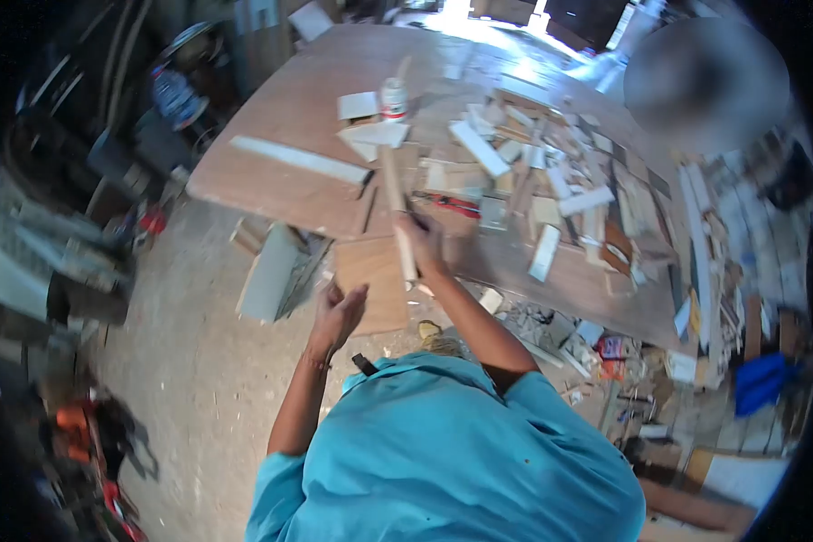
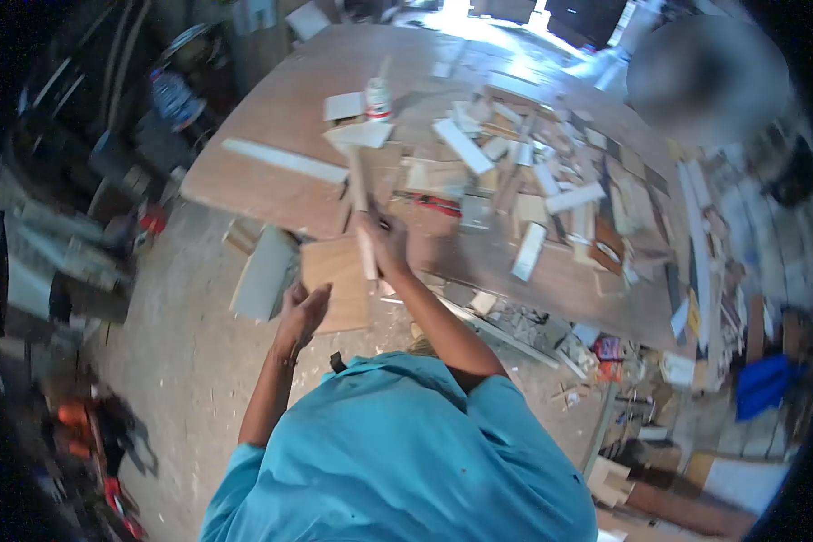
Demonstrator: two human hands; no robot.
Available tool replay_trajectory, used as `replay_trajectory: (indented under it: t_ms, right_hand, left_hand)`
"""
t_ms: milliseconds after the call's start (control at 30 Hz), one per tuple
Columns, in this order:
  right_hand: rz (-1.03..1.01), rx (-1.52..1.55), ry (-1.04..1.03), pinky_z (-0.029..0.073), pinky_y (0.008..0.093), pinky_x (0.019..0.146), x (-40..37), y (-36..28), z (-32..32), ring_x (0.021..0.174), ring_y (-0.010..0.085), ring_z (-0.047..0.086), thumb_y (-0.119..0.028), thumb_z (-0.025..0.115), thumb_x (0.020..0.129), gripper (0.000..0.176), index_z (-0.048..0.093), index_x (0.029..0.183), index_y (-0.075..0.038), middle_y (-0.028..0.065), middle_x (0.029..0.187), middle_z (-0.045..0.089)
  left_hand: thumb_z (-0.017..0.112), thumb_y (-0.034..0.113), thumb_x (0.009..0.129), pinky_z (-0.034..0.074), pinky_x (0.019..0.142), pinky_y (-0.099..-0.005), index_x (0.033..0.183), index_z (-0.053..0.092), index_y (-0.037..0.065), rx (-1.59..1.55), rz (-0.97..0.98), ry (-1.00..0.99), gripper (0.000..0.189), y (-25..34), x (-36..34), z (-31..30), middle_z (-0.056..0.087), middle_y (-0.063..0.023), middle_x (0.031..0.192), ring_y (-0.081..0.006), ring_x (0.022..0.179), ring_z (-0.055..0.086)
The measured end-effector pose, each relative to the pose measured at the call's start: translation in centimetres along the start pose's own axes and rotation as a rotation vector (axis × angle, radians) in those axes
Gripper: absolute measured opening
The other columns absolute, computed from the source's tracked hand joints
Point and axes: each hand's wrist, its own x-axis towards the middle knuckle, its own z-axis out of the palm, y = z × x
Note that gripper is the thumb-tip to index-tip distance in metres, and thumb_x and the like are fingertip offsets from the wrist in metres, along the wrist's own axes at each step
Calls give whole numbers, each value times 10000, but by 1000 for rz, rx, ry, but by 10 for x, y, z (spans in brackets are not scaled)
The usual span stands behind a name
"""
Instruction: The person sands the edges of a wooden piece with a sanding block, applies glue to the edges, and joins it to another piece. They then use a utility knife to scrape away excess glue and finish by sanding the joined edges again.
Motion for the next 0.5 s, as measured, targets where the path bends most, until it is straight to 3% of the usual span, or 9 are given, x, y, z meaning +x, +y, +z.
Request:
replay_trajectory:
  t_ms: [33, 67, 133, 200, 300, 333, 400, 467, 500]
  right_hand:
    - [135, -82, -60, 410, 244, 576, 8, 3, -6, 674, 88, 514, -257, 675, 732, 328, 629, 884, 30, 7, 745, 592]
    - [-51, 62, 5, 395, 255, 533, 0, 6, -1, 621, 86, 492, -284, 675, 728, 313, 632, 800, 18, 1, 688, 573]
    - [81, -81, -38, 406, 263, 557, -43, 13, -4, 642, 99, 517, -275, 674, 722, 313, 630, 829, 15, 26, 694, 587]
    - [-231, 47, 95, 409, 274, 545, -70, 13, 5, 626, 105, 528, -270, 668, 723, 301, 632, 804, 17, 39, 677, 594]
    - [11, -135, 54, 378, 241, 532, -36, -5, -26, 598, 56, 488, -201, 634, 751, 192, 617, 724, -11, -19, 638, 544]
    - [-1, -162, 91, 392, 252, 531, -16, -15, -36, 598, 70, 501, -288, 648, 735, 292, 612, 747, 2, 11, 634, 571]
    - [-105, -18, 140, 387, 252, 523, -9, -24, -41, 595, 64, 494, -286, 642, 739, 292, 615, 720, 5, 3, 623, 563]
    - [-51, -83, 75, 392, 255, 545, -39, 5, -44, 616, 72, 498, -281, 648, 736, 307, 624, 792, 19, 11, 659, 575]
    - [-89, -139, 54, 409, 274, 579, -66, -8, -41, 650, 94, 532, -278, 665, 718, 336, 628, 844, 32, 32, 687, 597]
  left_hand:
    - [575, 90, 825, 240, 379, -205, 594, 412, 107, -22, 0, 30, 284, 6, -9, 7, 404, 55, 537, -35, 435, 332]
    - [570, 77, 825, 250, 394, -201, 681, 470, 83, -30, -1, 4, 176, 18, -15, 9, 429, 49, 585, -31, 460, 335]
    - [567, 70, 826, 243, 391, -202, 764, 502, 64, 61, 18, -39, 89, 1, 13, -20, 433, 47, 607, -31, 463, 328]
    - [572, 70, 824, 237, 389, -203, 729, 485, 77, 12, 39, -35, 129, 7, 16, -8, 421, 52, 596, -29, 461, 321]
    - [581, 68, 820, 234, 390, -202, 670, 439, 98, 46, 12, -48, 209, 1, 2, 10, 406, 58, 581, -28, 463, 322]
    - [585, 65, 818, 237, 392, -199, 646, 411, 106, 111, -12, -73, 248, -3, -4, 17, 403, 59, 577, -27, 467, 329]
    - [589, 60, 815, 238, 394, -193, 627, 367, 116, 11, 3, -147, 297, -9, 1, 25, 391, 65, 571, -25, 469, 333]
    - [586, 56, 816, 240, 393, -187, 640, 380, 115, -80, 25, 142, 277, -7, 12, 44, 386, 73, 569, -18, 462, 321]
    - [587, 57, 815, 236, 390, -182, 647, 384, 116, -86, 9, 43, 270, -5, 24, 33, 392, 71, 565, -11, 458, 318]
